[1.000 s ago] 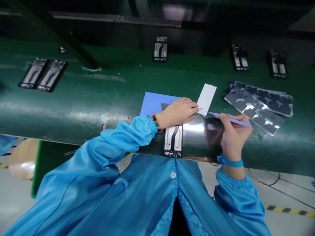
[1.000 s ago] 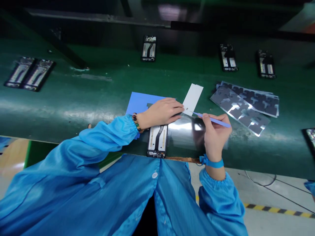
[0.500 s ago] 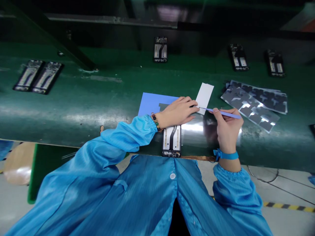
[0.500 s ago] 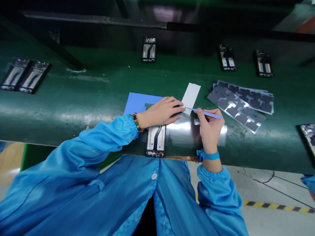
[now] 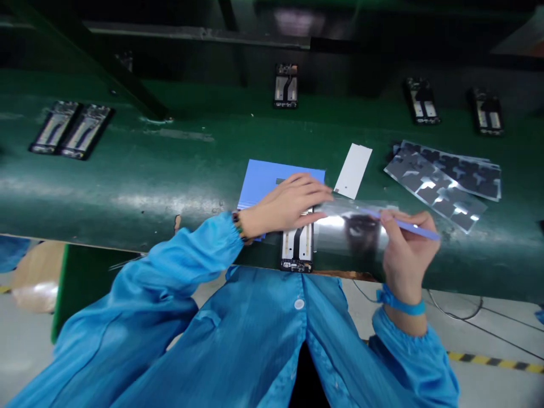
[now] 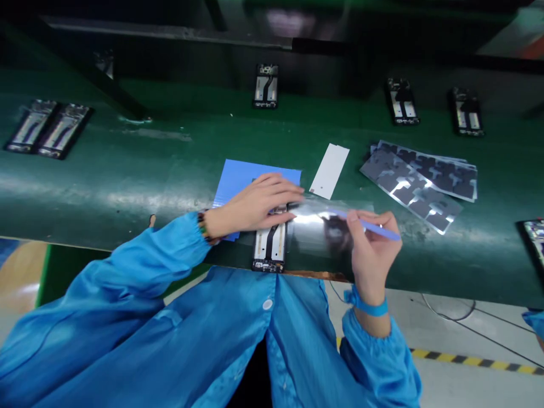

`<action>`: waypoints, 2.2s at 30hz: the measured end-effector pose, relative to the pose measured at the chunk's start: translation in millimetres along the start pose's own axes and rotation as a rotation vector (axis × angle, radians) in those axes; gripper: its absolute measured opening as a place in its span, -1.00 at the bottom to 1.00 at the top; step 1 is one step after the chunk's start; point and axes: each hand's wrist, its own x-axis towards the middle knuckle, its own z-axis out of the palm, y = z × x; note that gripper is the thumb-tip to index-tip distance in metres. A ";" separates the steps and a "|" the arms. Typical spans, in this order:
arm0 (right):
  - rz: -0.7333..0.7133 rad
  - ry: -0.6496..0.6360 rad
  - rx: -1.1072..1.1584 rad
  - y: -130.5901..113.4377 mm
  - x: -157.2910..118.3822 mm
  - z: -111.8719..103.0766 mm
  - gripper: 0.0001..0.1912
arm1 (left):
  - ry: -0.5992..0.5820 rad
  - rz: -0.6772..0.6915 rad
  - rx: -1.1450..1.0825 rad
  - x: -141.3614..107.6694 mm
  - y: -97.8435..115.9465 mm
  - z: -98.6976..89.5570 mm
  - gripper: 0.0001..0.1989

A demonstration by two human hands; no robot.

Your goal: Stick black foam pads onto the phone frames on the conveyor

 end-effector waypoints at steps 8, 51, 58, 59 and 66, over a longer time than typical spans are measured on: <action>0.165 -0.420 -0.096 -12.2 -112.9 12.0 -0.67 | 0.009 0.081 -0.111 -121.9 54.2 -13.2 -0.78; -0.389 0.032 -0.548 18.3 96.2 -48.9 -0.67 | 0.143 0.076 0.053 -138.0 75.5 10.1 -0.89; -0.248 -0.098 -1.013 64.9 156.5 -76.2 -0.37 | 0.127 0.045 0.017 -141.7 75.2 11.6 -0.93; -0.262 -0.099 -1.017 65.2 156.5 -75.9 -0.43 | 0.125 0.042 0.019 -141.4 75.5 10.9 -0.93; -0.358 -0.107 -1.146 52.2 155.4 -75.6 -0.79 | 0.108 0.043 -0.025 -137.2 75.8 6.2 -0.88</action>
